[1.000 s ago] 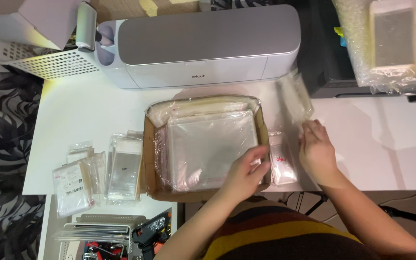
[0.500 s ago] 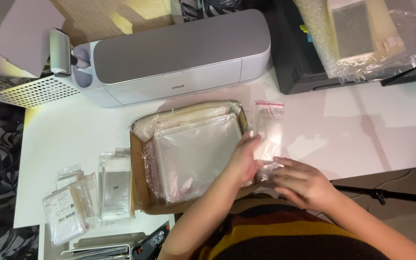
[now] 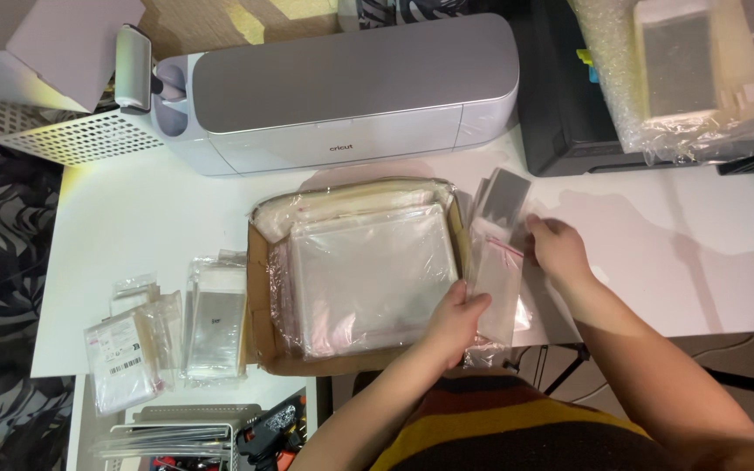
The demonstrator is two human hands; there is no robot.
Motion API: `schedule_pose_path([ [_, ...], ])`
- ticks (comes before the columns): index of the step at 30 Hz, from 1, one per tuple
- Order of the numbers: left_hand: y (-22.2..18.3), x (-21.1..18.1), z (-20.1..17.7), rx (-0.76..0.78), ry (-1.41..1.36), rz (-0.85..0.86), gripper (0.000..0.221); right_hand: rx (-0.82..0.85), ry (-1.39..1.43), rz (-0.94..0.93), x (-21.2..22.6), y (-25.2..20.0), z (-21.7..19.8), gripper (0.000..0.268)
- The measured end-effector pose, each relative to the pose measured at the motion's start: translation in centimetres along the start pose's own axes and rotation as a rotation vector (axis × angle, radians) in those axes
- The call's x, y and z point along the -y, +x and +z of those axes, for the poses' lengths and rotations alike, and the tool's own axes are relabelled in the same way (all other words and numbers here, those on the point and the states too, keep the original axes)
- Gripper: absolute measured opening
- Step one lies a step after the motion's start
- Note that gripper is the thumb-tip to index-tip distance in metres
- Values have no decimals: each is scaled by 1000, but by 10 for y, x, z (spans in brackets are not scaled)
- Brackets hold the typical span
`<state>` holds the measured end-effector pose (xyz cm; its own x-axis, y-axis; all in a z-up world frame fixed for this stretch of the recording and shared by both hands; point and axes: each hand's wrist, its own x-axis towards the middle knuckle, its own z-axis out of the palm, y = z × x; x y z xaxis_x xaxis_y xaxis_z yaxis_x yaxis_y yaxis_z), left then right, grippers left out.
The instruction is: The person sorts and packs plastic-wrapped items into a cardboard tray by hand, moving some items from a stack and others from a drawer into the tray.
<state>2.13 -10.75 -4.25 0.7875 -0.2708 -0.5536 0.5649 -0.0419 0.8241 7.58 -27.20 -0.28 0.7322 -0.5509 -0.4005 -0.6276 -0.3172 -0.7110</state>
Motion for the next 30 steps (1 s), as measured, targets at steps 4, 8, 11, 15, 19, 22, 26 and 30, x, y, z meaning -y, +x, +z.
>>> schedule_pose_path([
  [4, -7, -9, 0, 30, 147, -34, 33, -57, -335, -194, -5, 57, 12, 52],
  [8, -67, -92, 3, 122, 371, -45, 42, -39, -408, -280, -1, 64, 10, 59],
  [11, -68, -93, 8, 140, 417, -32, 46, 227, -378, -141, 42, -30, -20, 59],
  [15, -69, -94, 15, 164, 392, -54, 66, 428, -39, 50, 22, -66, -17, 72],
  [19, -77, -108, 24, 175, 327, -52, 57, 448, 258, 148, 5, -66, -21, 56],
  [22, -79, -114, 32, 198, 326, -45, 61, 420, 462, 133, -61, -17, -27, 37],
  [26, -76, -107, 39, 210, 337, -14, 70, 350, 570, 35, -149, 54, -51, 22],
  [30, -72, -100, 47, 211, 340, 8, 77, 360, 509, 8, -122, 23, -55, 20],
])
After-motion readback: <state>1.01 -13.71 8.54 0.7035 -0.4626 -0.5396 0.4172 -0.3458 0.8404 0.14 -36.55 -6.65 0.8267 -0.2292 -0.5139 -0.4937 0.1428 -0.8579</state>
